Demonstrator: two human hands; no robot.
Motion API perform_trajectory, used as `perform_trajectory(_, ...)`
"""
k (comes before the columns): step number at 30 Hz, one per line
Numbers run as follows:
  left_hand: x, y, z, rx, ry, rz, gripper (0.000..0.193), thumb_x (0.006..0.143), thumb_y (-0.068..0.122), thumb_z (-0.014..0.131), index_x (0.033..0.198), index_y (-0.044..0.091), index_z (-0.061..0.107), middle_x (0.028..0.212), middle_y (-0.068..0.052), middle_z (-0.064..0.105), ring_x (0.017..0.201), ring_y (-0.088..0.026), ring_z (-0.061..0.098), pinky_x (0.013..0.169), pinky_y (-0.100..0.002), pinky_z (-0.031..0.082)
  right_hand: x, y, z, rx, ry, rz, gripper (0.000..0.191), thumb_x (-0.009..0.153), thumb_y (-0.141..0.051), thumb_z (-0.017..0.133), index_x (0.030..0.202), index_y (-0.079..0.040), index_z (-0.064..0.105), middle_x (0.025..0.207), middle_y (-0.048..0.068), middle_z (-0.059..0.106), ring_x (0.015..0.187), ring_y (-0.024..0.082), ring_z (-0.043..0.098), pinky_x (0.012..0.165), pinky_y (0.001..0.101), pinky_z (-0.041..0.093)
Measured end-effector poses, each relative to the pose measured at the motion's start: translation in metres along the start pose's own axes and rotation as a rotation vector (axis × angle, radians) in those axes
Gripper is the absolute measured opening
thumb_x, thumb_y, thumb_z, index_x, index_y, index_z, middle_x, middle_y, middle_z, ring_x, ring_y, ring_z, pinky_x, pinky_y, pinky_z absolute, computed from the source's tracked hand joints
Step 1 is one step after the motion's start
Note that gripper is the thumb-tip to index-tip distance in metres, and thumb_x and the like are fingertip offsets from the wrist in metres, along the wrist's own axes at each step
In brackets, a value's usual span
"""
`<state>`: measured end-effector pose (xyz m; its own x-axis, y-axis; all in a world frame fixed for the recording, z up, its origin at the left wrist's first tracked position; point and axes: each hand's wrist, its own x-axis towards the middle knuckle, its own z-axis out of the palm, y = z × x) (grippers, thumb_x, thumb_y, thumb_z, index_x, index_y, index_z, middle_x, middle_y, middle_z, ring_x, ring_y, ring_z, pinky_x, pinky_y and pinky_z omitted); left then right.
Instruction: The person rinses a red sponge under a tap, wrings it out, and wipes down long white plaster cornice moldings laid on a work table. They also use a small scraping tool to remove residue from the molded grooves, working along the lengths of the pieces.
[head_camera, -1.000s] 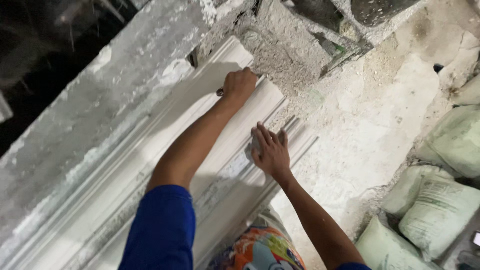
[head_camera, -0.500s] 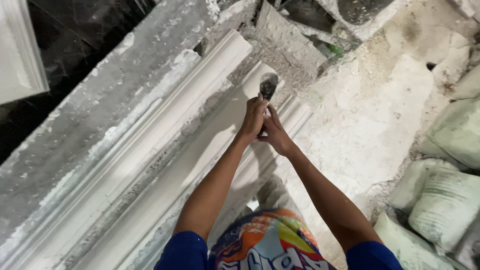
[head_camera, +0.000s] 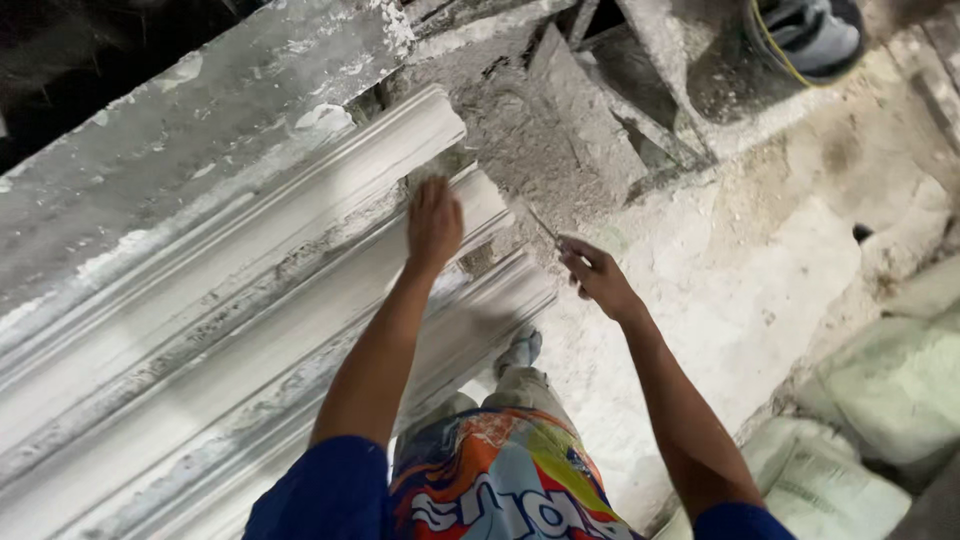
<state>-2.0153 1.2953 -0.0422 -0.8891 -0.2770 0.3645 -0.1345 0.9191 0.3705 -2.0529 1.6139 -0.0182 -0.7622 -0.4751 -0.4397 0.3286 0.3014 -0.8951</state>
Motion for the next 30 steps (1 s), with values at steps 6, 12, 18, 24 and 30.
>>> perform_trajectory(6,-0.004,-0.005,-0.003,0.151,0.018,0.001,0.044,0.104,0.023,0.054,0.140,-0.002,0.058,0.142,-0.019,0.060,0.137,-0.035,0.052,0.112,-0.051,0.042,0.055,0.013,-0.008,-0.311,-0.074,-0.318,0.038,0.104,-0.027,0.065,0.136,-0.006,0.069,0.098,0.007,0.075,0.075,0.008,0.059,0.063,0.0262,0.051)
perform_trajectory(12,-0.003,-0.001,0.004,0.210,0.035,-0.008,0.045,0.104,0.025,0.052,0.140,-0.001,0.058,0.143,-0.018,0.060,0.136,-0.034,0.053,0.111,-0.050,0.042,0.086,0.001,-0.020,-0.520,-0.154,-0.498,0.038,0.101,-0.025,0.066,0.133,-0.004,0.068,0.098,0.012,0.078,0.077,0.010,0.067,0.067,0.0287,0.057)
perform_trajectory(18,-0.007,-0.004,0.004,0.176,0.001,-0.022,0.044,0.106,0.026,0.048,0.139,-0.002,0.057,0.142,-0.019,0.060,0.135,-0.035,0.054,0.112,-0.049,0.042,0.116,-0.029,-0.004,-0.508,-0.151,-0.335,0.039,0.099,-0.023,0.064,0.134,-0.006,0.067,0.094,0.010,0.077,0.067,0.011,0.063,0.060,0.0287,0.053)
perform_trajectory(24,-0.002,-0.005,0.002,0.191,0.008,-0.017,0.041,0.106,0.023,0.047,0.137,-0.002,0.058,0.137,-0.020,0.061,0.128,-0.034,0.057,0.110,-0.049,0.043,0.142,-0.060,-0.009,-0.737,-0.231,-0.377,0.037,0.103,-0.024,0.066,0.135,-0.007,0.068,0.083,0.018,0.072,0.070,0.015,0.061,0.066,0.0341,0.053)
perform_trajectory(30,-0.007,-0.005,0.006,0.198,0.032,0.054,0.041,0.105,0.023,0.048,0.135,-0.003,0.059,0.134,-0.020,0.062,0.125,-0.035,0.058,0.107,-0.051,0.044,0.151,-0.062,-0.028,-0.641,-0.243,-0.345,0.031,0.101,-0.022,0.065,0.128,-0.008,0.071,0.098,0.008,0.076,0.078,0.011,0.068,0.072,0.0327,0.056)
